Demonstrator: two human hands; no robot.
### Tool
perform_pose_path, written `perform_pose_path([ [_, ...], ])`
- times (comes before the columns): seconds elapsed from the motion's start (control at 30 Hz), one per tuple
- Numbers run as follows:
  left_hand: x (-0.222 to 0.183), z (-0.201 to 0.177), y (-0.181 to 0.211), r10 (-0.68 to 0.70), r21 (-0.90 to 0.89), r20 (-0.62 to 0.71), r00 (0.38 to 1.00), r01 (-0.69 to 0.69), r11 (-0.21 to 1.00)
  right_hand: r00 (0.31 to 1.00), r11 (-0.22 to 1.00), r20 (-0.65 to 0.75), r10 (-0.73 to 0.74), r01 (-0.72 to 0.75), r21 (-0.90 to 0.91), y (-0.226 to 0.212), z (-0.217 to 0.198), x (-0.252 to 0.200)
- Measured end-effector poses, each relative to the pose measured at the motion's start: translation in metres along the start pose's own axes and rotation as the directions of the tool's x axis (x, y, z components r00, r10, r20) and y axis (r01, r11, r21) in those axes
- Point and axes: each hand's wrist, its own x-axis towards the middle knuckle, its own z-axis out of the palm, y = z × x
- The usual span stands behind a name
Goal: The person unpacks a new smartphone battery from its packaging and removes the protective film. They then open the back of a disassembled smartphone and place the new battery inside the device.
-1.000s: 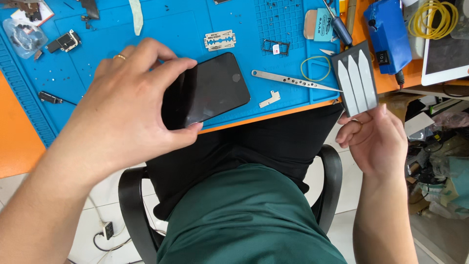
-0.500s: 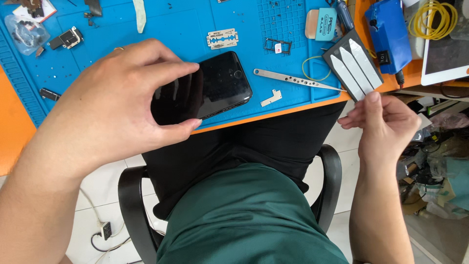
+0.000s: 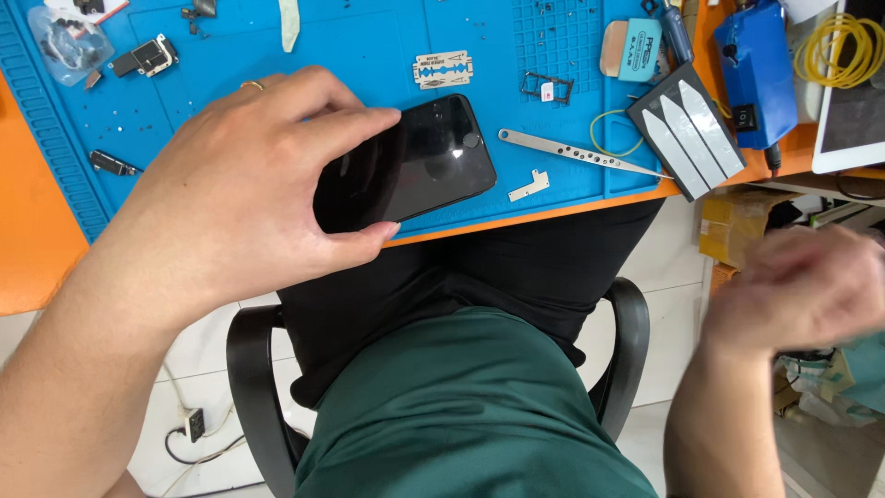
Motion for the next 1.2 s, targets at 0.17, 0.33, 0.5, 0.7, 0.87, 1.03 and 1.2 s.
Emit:
perform_pose_path([
  [0.17,-0.001,-0.001,0.004,0.019,0.010,-0.016,1.000,-0.018,1.000,0.750,0.929,0.582,-0.313,0.369,0.024,-0.089,0.022,0.047],
  [0.33,0.002,-0.006,0.014,-0.088,-0.022,0.033,0.996,0.089,0.996,0.263,0.766,0.908,-0.327,0.636,0.091,-0.168,0.142,0.096],
  [0.5,0.000,0.001,0.007,-0.085,-0.008,-0.020,0.996,0.085,0.996,-0.025,0.648,0.933,-0.359,0.713,0.268,-0.166,0.196,0.102],
  [0.7,0.000,0.007,0.000,-0.094,-0.010,-0.026,0.995,0.094,0.996,-0.142,0.637,0.960,-0.241,0.723,0.267,-0.157,0.210,0.104],
  [0.87,0.000,0.018,-0.005,-0.073,0.017,-0.025,0.997,0.073,0.997,-0.201,0.705,0.976,-0.088,0.680,0.204,-0.156,0.214,0.102],
  [1.03,-0.002,0.006,-0.011,-0.031,-0.137,-0.017,0.999,0.029,0.990,-0.211,0.800,0.977,0.036,0.591,0.098,-0.158,0.215,0.110],
  [1.2,-0.014,-0.011,-0.018,0.091,-0.269,-0.064,0.994,-0.105,0.957,-0.223,0.795,0.966,0.133,0.606,0.031,-0.149,0.215,0.119],
])
